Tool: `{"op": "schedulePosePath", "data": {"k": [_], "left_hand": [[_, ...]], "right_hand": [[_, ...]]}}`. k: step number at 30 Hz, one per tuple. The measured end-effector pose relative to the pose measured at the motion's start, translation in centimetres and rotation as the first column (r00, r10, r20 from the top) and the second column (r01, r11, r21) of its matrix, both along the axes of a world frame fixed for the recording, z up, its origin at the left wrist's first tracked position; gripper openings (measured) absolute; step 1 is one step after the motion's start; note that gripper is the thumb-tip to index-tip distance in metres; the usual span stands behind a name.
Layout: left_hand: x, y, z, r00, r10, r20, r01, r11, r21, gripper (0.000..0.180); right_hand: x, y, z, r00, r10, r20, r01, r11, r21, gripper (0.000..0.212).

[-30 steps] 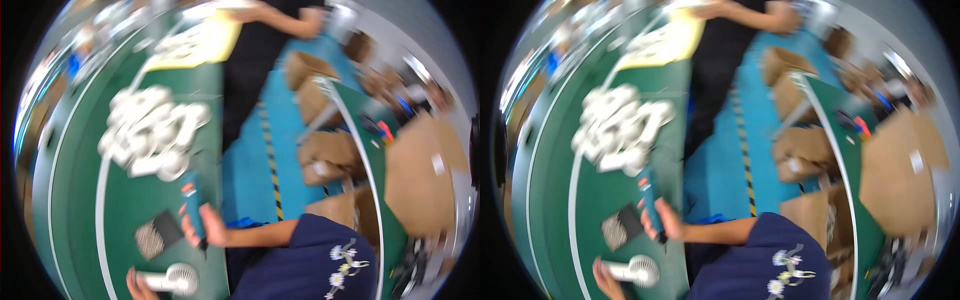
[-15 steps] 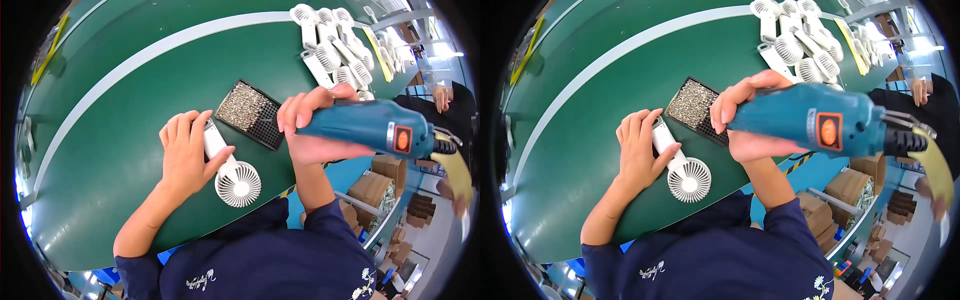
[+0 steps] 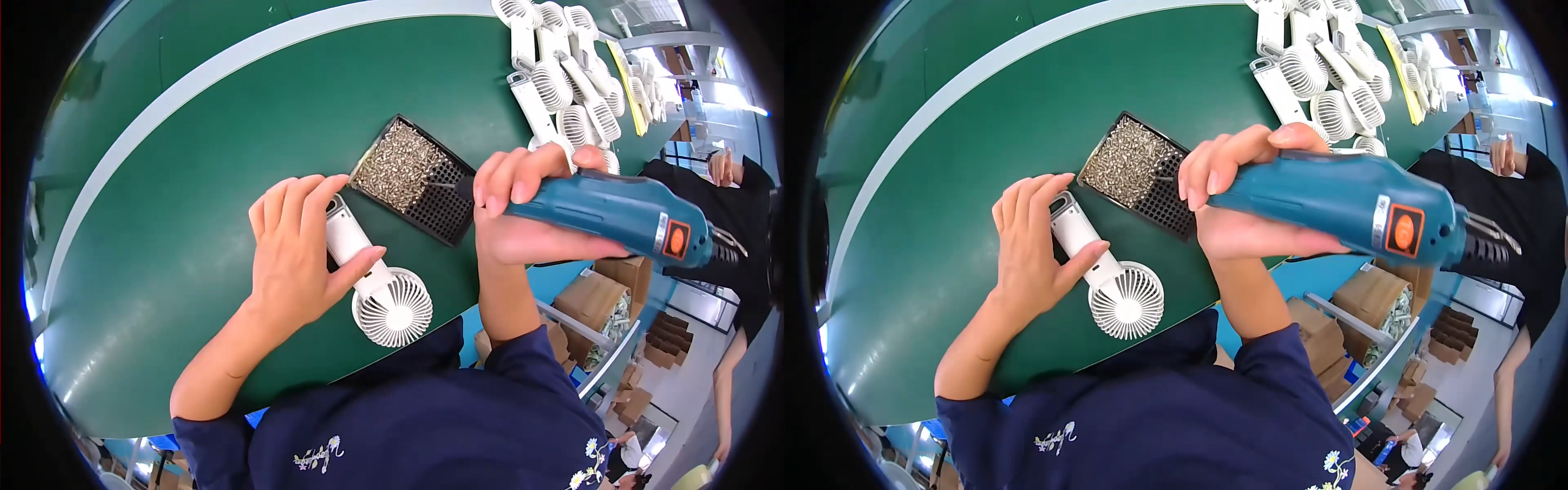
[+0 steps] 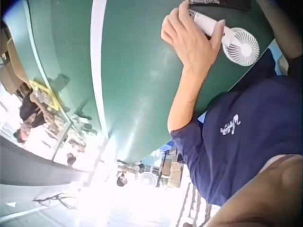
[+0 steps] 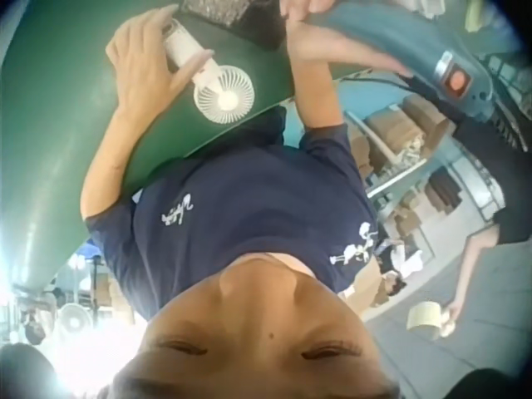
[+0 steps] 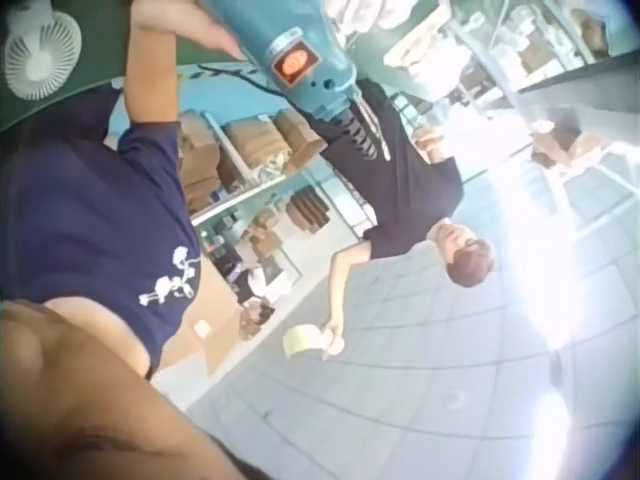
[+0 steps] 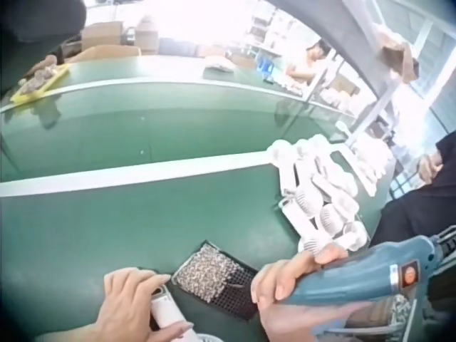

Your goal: Assembling portable handheld fans by joining plastic components and securing them with an electric screwdriver.

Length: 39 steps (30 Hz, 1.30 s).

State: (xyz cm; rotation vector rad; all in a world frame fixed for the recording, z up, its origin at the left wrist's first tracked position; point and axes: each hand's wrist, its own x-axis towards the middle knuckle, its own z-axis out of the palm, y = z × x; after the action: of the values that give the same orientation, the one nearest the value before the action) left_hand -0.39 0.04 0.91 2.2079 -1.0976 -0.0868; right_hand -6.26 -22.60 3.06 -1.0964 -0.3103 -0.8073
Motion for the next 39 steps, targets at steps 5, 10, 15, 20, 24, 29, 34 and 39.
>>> {"op": "schedulePosePath", "data": {"k": [5, 10, 15, 20, 24, 29, 34, 39], "left_hand": [[0.1, -0.2, 0.1, 1.0, -0.016, 0.0, 0.016, 1.0, -0.002, 0.071], [0.1, 0.0, 0.1, 1.0, -0.013, 0.003, 0.013, 1.0, 0.003, 0.069], [0.1, -0.1, 0.1, 1.0, -0.022, 0.01, 0.022, 1.0, 0.0, 0.068], [0.2, 0.0, 0.1, 1.0, -0.022, 0.004, 0.022, 1.0, -0.001, 0.068], [0.3, 0.0, 0.3, 1.0, -0.018, 0.012, 0.018, 1.0, 0.002, 0.068], [0.4, 0.2, 0.4, 0.998, -0.053, -0.016, 0.052, 0.997, -0.056, 0.067], [0.5, 0.6, 0.1, 0.997, -0.067, -0.045, 0.063, 0.994, -0.093, 0.067], [0.3, 1.2, 0.1, 0.997, -0.07, -0.037, 0.066, 0.992, -0.112, 0.067]], "right_hand": [[0.2, -0.1, 0.2, 0.999, -0.042, 0.001, 0.042, 0.998, -0.039, 0.09], [0.4, -0.1, 0.2, 0.998, -0.064, 0.015, 0.065, 0.997, -0.039, 0.091], [0.8, -0.6, -0.3, 0.991, -0.134, 0.001, 0.134, 0.991, 0.018, 0.094], [1.0, -0.4, -0.5, 0.99, -0.139, -0.031, 0.139, 0.99, 0.006, 0.095], [1.3, 0.0, -0.5, 0.993, -0.11, -0.043, 0.113, 0.991, 0.077, 0.097], [1.9, 0.0, -0.3, 0.993, 0.02, -0.113, -0.003, 0.989, 0.146, 0.112], [1.9, 0.9, 0.2, 0.973, -0.091, -0.213, 0.091, 0.996, -0.013, 0.102], [1.4, 1.8, 2.8, 0.999, -0.041, -0.016, 0.042, 0.996, 0.076, 0.103]]}}
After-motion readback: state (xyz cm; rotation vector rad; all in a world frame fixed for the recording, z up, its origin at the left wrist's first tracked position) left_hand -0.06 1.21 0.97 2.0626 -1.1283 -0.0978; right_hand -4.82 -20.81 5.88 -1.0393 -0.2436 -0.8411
